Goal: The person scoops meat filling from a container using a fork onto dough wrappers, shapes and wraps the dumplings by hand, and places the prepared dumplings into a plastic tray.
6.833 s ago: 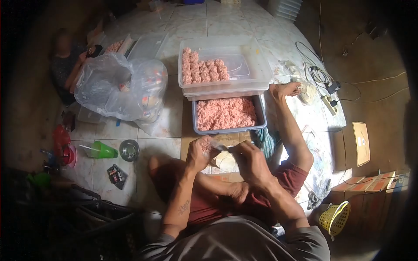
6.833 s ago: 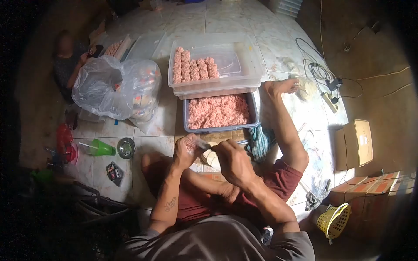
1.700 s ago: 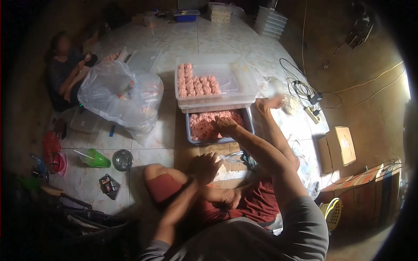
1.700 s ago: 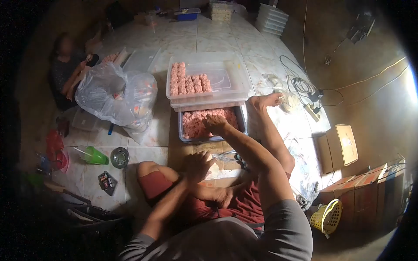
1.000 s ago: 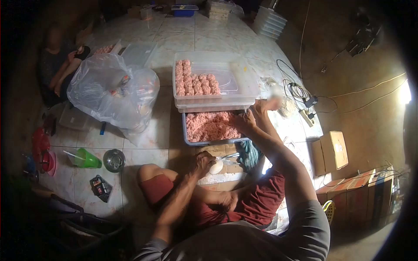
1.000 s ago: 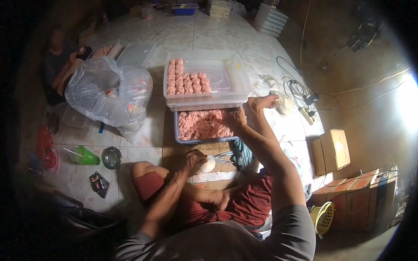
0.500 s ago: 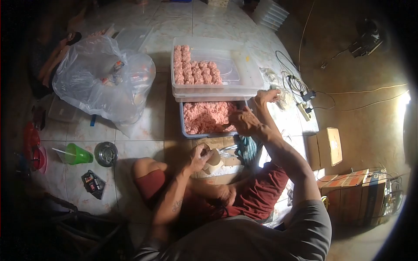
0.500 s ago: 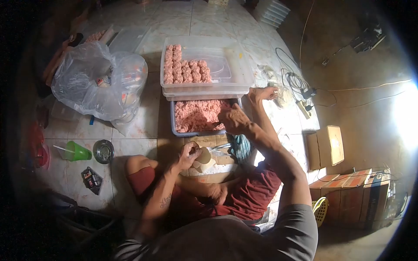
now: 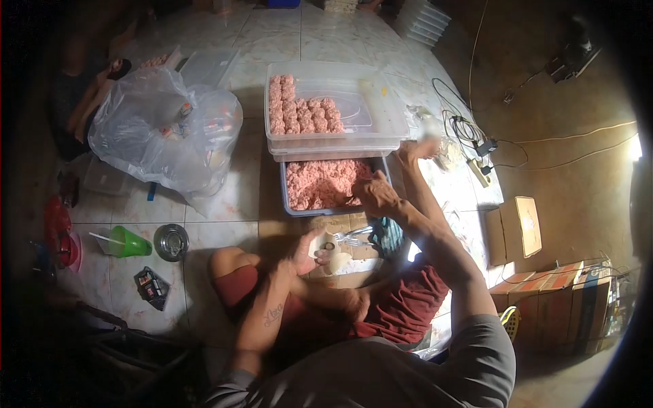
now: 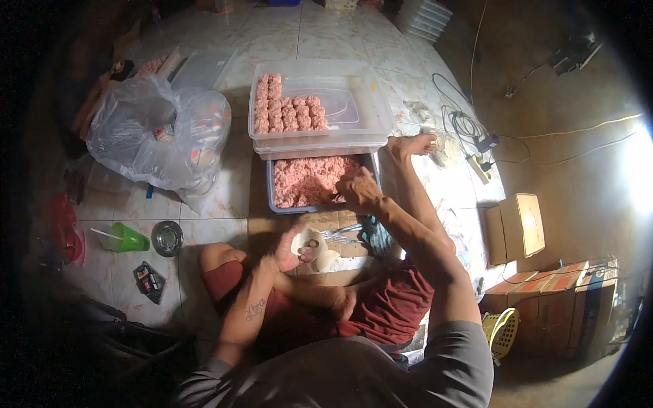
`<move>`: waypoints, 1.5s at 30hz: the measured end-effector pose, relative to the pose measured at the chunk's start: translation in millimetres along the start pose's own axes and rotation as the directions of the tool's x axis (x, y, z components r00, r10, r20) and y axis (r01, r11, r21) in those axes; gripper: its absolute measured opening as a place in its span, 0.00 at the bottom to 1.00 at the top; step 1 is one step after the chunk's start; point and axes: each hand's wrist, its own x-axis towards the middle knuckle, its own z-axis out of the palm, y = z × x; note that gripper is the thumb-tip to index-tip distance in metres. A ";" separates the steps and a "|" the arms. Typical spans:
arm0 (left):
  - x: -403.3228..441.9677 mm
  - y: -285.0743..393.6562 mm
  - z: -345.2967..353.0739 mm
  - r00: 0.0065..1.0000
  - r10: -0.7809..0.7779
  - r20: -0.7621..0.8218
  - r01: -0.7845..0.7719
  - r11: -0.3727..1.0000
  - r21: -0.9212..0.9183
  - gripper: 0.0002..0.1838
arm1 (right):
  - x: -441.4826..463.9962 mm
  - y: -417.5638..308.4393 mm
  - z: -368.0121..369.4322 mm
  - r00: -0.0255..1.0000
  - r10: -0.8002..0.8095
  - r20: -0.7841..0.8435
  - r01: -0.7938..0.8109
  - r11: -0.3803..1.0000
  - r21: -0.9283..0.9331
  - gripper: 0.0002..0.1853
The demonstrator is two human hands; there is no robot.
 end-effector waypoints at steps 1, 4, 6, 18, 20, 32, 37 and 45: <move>-0.1 -2.3 -1.6 1.000 -0.003 -0.005 0.003 1.000 0.008 0.18 | -1.5 -8.6 -7.7 0.995 -0.029 0.093 0.026 0.999 0.029 0.09; -7.2 1.2 13.4 0.982 0.135 -0.133 -0.079 0.928 0.365 0.11 | -17.4 -2.2 -17.9 0.997 0.074 -0.035 -0.062 0.962 0.267 0.10; -1.0 1.9 -4.0 0.967 0.255 -0.022 -0.201 0.807 0.555 0.11 | -31.2 -7.5 -36.1 0.982 0.131 -0.134 -0.072 0.925 0.373 0.09; 28.9 47.0 81.8 0.894 0.447 0.019 -0.427 0.865 -0.261 0.40 | -58.6 -78.4 -20.9 0.681 0.364 -0.635 -0.221 0.930 0.295 0.10; 37.9 48.0 80.5 0.881 0.461 0.106 -0.397 0.843 -0.364 0.40 | -51.0 -93.5 -2.4 0.664 0.304 -0.683 -0.141 0.948 0.285 0.12; -6.4 50.3 63.1 0.785 0.619 0.023 -0.499 0.654 -0.568 0.48 | -74.0 -118.5 -7.8 0.897 0.182 -0.403 -0.090 0.967 0.237 0.17; -14.3 49.7 63.3 0.772 0.634 -0.054 -0.570 0.651 -0.501 0.44 | -72.3 -126.2 -40.4 0.790 0.493 -0.365 -0.121 0.709 0.695 0.13; -6.1 43.1 79.9 0.776 0.607 -0.169 -0.622 0.697 -0.357 0.46 | -53.5 -153.7 -29.9 0.833 0.433 -0.344 -0.099 0.729 0.678 0.10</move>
